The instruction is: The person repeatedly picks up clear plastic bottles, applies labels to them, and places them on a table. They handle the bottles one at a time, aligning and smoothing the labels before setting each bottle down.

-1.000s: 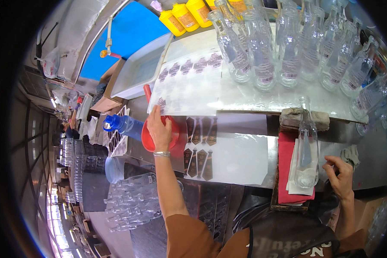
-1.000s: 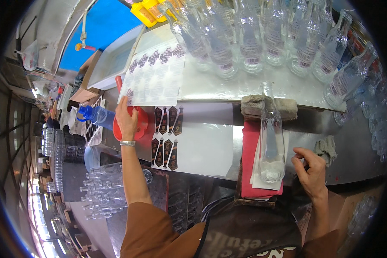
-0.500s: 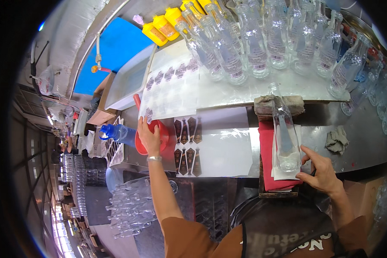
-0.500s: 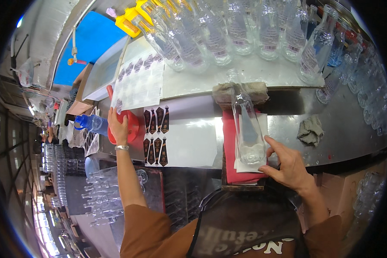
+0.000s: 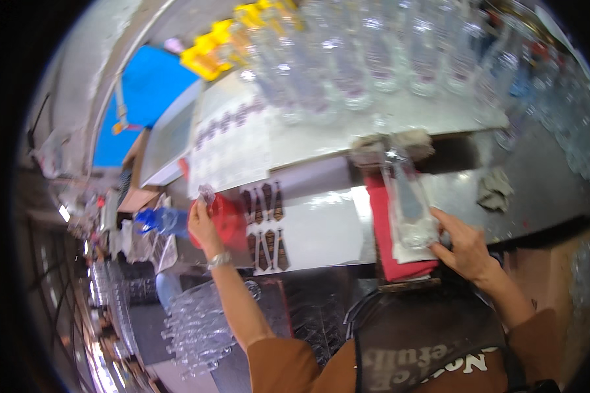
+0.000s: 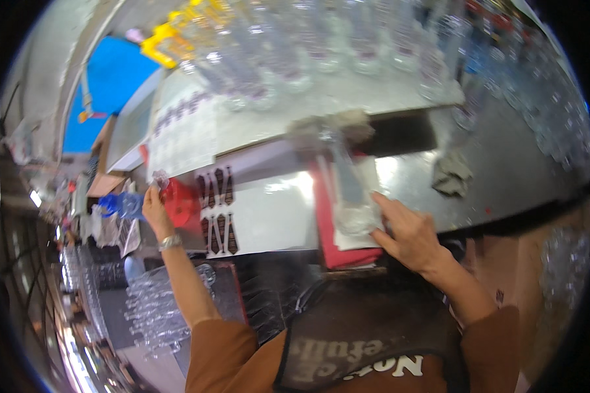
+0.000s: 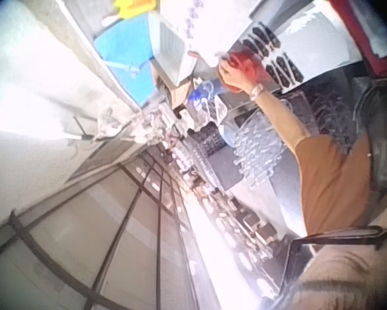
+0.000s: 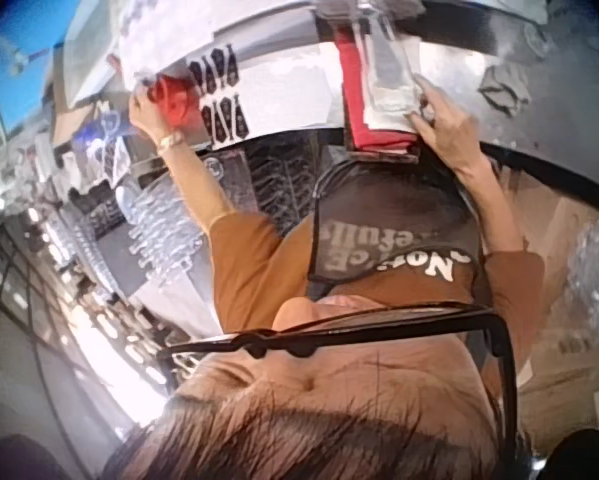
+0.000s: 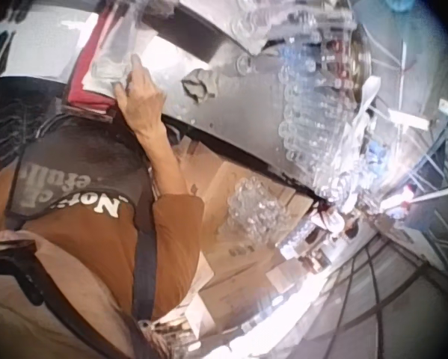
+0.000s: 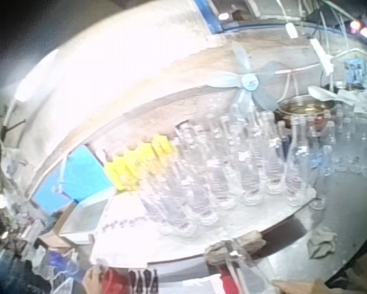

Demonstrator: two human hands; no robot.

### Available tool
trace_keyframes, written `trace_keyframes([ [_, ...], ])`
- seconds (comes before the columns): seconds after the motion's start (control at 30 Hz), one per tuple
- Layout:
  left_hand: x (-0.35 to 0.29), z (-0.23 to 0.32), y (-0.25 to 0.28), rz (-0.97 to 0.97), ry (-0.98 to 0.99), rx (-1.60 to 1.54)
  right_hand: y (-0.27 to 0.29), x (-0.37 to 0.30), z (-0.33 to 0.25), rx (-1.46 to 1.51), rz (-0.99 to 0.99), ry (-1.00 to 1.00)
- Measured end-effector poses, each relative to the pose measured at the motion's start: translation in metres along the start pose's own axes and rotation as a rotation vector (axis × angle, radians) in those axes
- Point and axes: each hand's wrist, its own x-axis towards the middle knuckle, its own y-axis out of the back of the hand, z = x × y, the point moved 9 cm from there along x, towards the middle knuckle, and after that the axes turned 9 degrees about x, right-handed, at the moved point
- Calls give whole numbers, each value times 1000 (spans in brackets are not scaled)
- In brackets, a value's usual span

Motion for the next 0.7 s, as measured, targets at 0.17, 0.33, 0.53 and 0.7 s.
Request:
trace_keyframes([
  [0.17, -140, 142, -114, -524, -20, -277, 1, 2, -3, -52, 12, 48],
  [0.33, -274, 296, -150, -508, -869, 245, 3, 4, -8, -97, 26, 74],
  [0.53, -348, 272, -172, -677, -947, 361, 4, 5, -9, -62, 13, 88],
  [0.7, -323, 273, -169, -630, -919, 164, 14, 9, 11, 225, -32, 64],
])
